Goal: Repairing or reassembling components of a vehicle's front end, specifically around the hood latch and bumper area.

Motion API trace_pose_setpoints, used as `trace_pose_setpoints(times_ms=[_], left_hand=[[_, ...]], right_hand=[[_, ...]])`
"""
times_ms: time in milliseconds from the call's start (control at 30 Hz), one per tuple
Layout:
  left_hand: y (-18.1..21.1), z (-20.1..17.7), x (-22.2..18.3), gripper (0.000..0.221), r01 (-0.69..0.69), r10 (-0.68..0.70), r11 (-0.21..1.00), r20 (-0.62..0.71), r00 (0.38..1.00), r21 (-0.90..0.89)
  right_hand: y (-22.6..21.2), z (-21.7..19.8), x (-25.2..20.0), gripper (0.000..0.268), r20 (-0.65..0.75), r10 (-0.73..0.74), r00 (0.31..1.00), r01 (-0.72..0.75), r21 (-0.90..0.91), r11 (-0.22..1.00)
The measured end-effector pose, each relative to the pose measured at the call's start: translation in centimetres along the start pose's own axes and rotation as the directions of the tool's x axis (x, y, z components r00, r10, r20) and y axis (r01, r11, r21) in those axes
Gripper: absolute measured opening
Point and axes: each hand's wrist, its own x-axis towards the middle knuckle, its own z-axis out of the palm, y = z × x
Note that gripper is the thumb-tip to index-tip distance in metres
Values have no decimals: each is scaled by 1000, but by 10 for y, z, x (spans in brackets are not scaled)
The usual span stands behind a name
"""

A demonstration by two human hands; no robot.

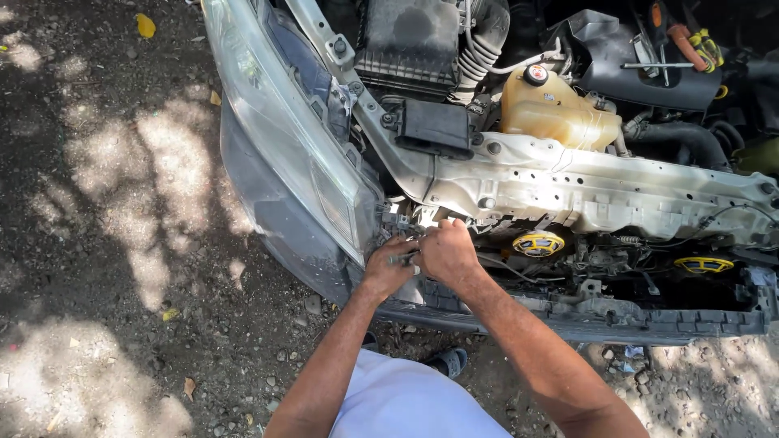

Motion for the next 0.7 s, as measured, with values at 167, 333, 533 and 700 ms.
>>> trace_pose_setpoints(times_ms=[167,333,533,700], left_hand=[[-30,17,7,21,-18,16,1000,-82,996,-24],[-34,18,9,10,-48,51,998,-71,996,43],[-48,27,13,15,-108,122,977,-65,990,187],[-25,13,6,24,-129,136,985,-50,989,115]], right_hand=[[-9,13,7,41,244,152,958,-169,50,984],[-12,16,3,46,371,391,843,-520,369,770],[-5,5,-14,30,-86,170,982,-130,347,929],[4,-11,-3,29,-74,3,997,1,49,999]])
